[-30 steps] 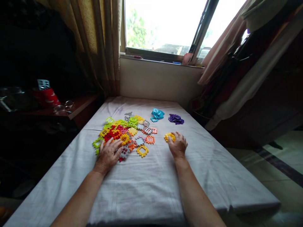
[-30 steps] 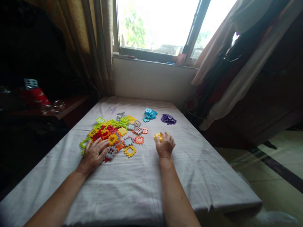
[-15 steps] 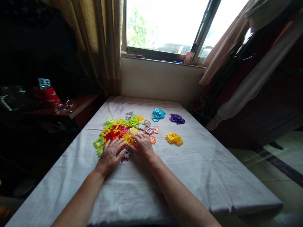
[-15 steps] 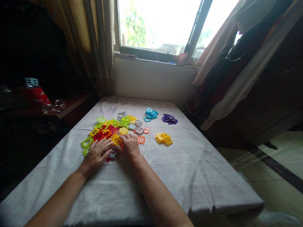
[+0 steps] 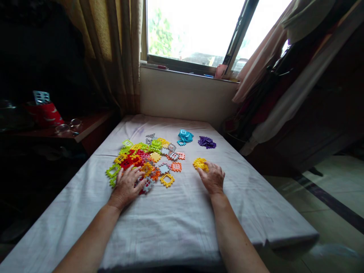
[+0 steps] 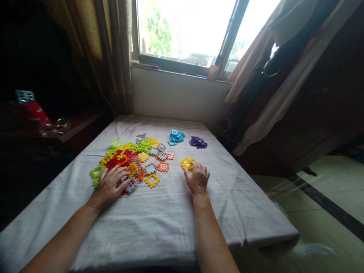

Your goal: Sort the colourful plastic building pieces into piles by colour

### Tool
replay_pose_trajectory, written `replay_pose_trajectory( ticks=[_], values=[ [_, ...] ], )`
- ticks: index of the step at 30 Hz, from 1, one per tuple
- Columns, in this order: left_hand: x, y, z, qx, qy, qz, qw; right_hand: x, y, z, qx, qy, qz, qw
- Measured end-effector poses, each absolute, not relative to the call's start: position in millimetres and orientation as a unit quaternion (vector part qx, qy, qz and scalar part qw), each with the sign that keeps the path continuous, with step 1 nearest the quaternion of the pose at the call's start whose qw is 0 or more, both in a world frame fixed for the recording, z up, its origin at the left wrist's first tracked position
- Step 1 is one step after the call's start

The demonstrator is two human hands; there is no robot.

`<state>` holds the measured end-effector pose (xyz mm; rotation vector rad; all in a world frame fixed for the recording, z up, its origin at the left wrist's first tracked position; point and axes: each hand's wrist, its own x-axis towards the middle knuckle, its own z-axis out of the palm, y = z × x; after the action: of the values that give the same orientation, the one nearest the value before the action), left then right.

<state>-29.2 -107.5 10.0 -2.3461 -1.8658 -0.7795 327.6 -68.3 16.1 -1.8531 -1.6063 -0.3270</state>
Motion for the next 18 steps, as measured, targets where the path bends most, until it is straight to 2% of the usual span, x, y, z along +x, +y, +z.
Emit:
replay_pose_trajectory(
  ticks=[5,10,18],
  values=[
    [-32,-106,6,-0.75,-0.607,-0.261,0.021,331,-69,9,-0.727,-0.604,-0.117,0.306],
    [-35,-103,4,-0.743,-0.612,-0.27,0.022,326,-69,7,-0.704,-0.614,-0.133,0.333],
    [-32,-105,7,-0.739,-0.612,-0.281,0.012,265,-77,17,-0.537,-0.755,-0.097,0.364]
  ],
)
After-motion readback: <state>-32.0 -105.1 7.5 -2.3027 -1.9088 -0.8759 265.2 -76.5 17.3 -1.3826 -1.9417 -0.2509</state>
